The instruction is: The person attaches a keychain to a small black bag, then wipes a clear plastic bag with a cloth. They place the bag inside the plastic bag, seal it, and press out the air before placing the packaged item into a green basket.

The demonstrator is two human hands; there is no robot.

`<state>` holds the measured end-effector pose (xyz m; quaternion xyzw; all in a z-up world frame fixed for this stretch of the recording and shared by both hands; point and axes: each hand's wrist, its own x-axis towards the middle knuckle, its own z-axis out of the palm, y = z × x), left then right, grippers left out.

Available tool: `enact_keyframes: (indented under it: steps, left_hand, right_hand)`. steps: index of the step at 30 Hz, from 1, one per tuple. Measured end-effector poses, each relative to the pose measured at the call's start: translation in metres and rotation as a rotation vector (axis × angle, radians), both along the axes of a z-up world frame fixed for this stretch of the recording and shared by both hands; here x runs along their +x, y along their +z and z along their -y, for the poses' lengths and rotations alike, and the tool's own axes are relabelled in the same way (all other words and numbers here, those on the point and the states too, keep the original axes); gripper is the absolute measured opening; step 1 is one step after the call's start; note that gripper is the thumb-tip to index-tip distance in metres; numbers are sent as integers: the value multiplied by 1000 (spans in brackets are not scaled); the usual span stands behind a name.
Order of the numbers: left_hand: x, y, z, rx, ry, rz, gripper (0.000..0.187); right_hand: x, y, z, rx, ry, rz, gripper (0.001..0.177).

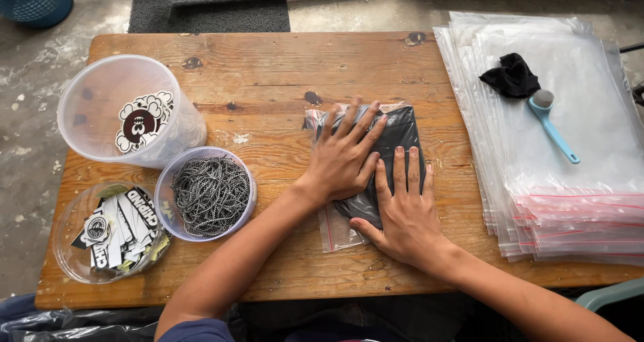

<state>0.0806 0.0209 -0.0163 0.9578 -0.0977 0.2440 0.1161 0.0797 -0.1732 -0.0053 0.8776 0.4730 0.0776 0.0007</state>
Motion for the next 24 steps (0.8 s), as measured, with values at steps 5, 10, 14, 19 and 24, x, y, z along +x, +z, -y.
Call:
enact_keyframes:
  steps: [5,10,14,19,24]
  left_hand:
    - [0,-9,-10,-123,-19,-54,63]
    - [3,-16,-14,-160,-33,-111,60]
    - [4,-14,-16,-146,-66,-123,56]
    - [4,-15,-14,-104,-56,-136,56]
    - [3,-15,-12,-70,-8,-121,58]
  right_hand:
    - [1,-4,2,-7,19,24,111]
    - [-1,-5,2,10,14,18,108]
    - [-4,-2,2,-2,-9,151,105]
    - [-4,-5,4,10,-4,126,102]
    - [-3,-6,7,-22,14,-21,101]
